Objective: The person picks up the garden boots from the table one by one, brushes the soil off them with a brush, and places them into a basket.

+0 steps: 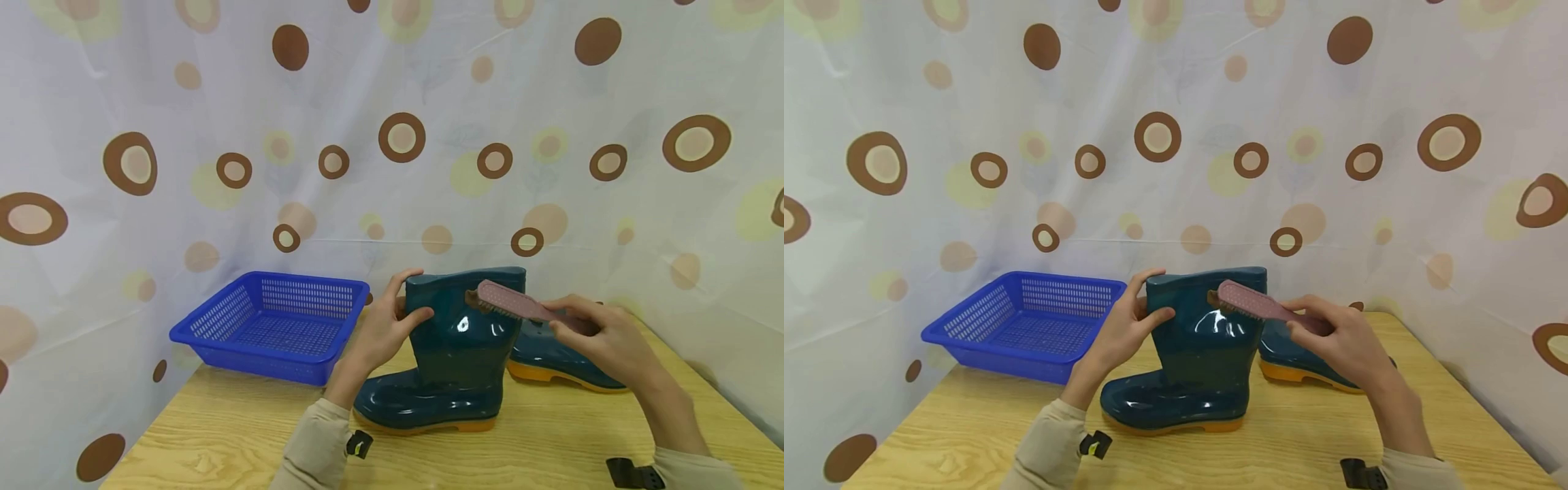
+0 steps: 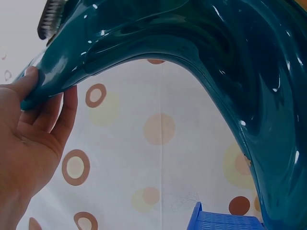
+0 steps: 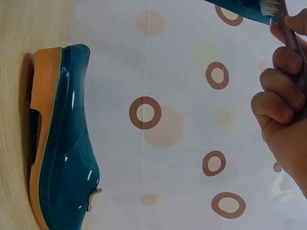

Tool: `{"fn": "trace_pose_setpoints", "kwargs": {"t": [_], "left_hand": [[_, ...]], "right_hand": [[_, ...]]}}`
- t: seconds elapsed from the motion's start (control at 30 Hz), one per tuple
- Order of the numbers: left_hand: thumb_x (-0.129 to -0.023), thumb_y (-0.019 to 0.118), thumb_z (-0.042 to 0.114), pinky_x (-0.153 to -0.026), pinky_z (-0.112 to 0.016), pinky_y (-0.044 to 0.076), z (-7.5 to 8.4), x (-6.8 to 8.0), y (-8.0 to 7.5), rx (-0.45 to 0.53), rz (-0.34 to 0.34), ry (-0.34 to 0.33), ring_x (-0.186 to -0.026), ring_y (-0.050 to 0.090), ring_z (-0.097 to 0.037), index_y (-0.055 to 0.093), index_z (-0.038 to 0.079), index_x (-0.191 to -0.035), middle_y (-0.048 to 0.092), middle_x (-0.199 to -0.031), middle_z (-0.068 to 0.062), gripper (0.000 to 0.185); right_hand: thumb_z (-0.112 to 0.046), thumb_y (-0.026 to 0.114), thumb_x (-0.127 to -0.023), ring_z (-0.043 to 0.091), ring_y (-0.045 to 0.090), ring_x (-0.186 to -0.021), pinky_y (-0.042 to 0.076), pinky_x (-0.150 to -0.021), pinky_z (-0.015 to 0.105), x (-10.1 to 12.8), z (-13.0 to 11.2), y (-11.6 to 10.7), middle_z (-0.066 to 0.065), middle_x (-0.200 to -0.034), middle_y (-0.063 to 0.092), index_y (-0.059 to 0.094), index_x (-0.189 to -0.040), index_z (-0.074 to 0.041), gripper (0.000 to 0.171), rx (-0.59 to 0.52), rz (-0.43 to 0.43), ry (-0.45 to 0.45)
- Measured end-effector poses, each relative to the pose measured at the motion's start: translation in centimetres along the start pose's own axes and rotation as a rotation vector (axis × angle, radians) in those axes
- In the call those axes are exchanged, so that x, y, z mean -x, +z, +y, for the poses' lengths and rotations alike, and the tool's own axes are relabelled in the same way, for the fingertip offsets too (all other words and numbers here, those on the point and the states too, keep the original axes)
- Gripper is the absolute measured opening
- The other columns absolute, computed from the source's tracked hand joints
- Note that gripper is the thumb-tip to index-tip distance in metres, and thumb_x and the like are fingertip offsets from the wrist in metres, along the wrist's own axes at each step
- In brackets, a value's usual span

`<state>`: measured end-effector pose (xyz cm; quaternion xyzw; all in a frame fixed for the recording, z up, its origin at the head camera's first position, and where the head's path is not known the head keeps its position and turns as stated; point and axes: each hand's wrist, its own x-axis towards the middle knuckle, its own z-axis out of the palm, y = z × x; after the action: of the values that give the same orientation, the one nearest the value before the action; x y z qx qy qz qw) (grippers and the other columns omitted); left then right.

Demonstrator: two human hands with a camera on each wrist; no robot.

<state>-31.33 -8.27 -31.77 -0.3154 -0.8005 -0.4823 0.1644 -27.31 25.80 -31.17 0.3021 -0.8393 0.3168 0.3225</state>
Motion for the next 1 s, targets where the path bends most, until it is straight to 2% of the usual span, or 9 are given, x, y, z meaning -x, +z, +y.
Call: {"fn": "trace_pose_setpoints", "kwargs": {"t": [0.2,0.4,0.5,0.63,0.73,1.0], "left_hand": [[-0.098,0.060,0.033,-0.046,-0.022,0.024,-0.05,-0.06,0.01,0.022,-0.003,0.001,-0.048,0.030,-0.009,0.031,0.034,-0.150,0.038,-0.059,0.003,0.059],[-0.098,0.061,0.032,-0.046,-0.022,0.026,-0.02,-0.08,0.12,0.021,0.007,-0.015,-0.049,0.034,-0.009,0.031,0.030,-0.151,0.043,-0.061,0.002,0.061],[-0.098,0.061,0.031,-0.046,-0.022,0.027,0.04,-0.12,0.19,0.016,0.014,-0.018,-0.050,0.035,-0.009,0.031,0.028,-0.152,0.046,-0.062,0.001,0.061],[-0.098,0.061,0.035,-0.044,-0.022,0.025,0.04,-0.04,0.14,-0.023,0.023,-0.018,-0.048,0.033,-0.009,0.032,0.031,-0.151,0.044,-0.060,0.003,0.061],[-0.098,0.061,0.036,-0.044,-0.022,0.023,0.00,-0.06,0.12,-0.028,0.023,-0.011,-0.046,0.030,-0.009,0.032,0.031,-0.151,0.040,-0.059,0.003,0.061],[-0.098,0.060,0.038,-0.043,-0.022,0.021,0.03,-0.06,-0.03,-0.051,0.020,-0.012,-0.044,0.028,-0.009,0.032,0.034,-0.151,0.039,-0.058,0.004,0.060]], "right_hand": [[0.000,0.070,-0.086,0.004,0.040,-0.052,0.033,-0.048,0.023,0.18,-0.05,-0.39,-0.013,-0.063,0.046,0.072,-0.110,-0.016,0.029,-0.016,-0.050,0.033],[-0.002,0.069,-0.088,0.007,0.038,-0.055,0.033,-0.048,0.025,0.52,-0.05,-0.89,-0.011,-0.065,0.040,0.072,-0.111,-0.018,0.029,-0.033,-0.133,0.082],[-0.001,0.068,-0.089,0.007,0.040,-0.057,0.035,-0.049,0.025,0.63,-0.02,-1.01,-0.010,-0.069,0.046,0.072,-0.113,-0.018,0.030,-0.057,-0.157,0.071],[0.005,0.067,-0.087,0.006,0.044,-0.057,0.037,-0.050,0.024,0.55,-0.12,-0.88,-0.009,-0.078,0.058,0.072,-0.115,-0.013,0.034,-0.097,-0.106,0.013],[0.009,0.066,-0.085,0.005,0.046,-0.057,0.038,-0.049,0.022,0.43,-0.24,-0.75,-0.010,-0.081,0.062,0.071,-0.115,-0.011,0.037,-0.109,-0.057,-0.021],[0.012,0.064,-0.086,0.004,0.044,-0.057,0.037,-0.050,0.022,0.25,-0.44,-0.51,-0.013,-0.079,0.060,0.069,-0.118,-0.007,0.037,-0.112,0.049,0.001]]}}
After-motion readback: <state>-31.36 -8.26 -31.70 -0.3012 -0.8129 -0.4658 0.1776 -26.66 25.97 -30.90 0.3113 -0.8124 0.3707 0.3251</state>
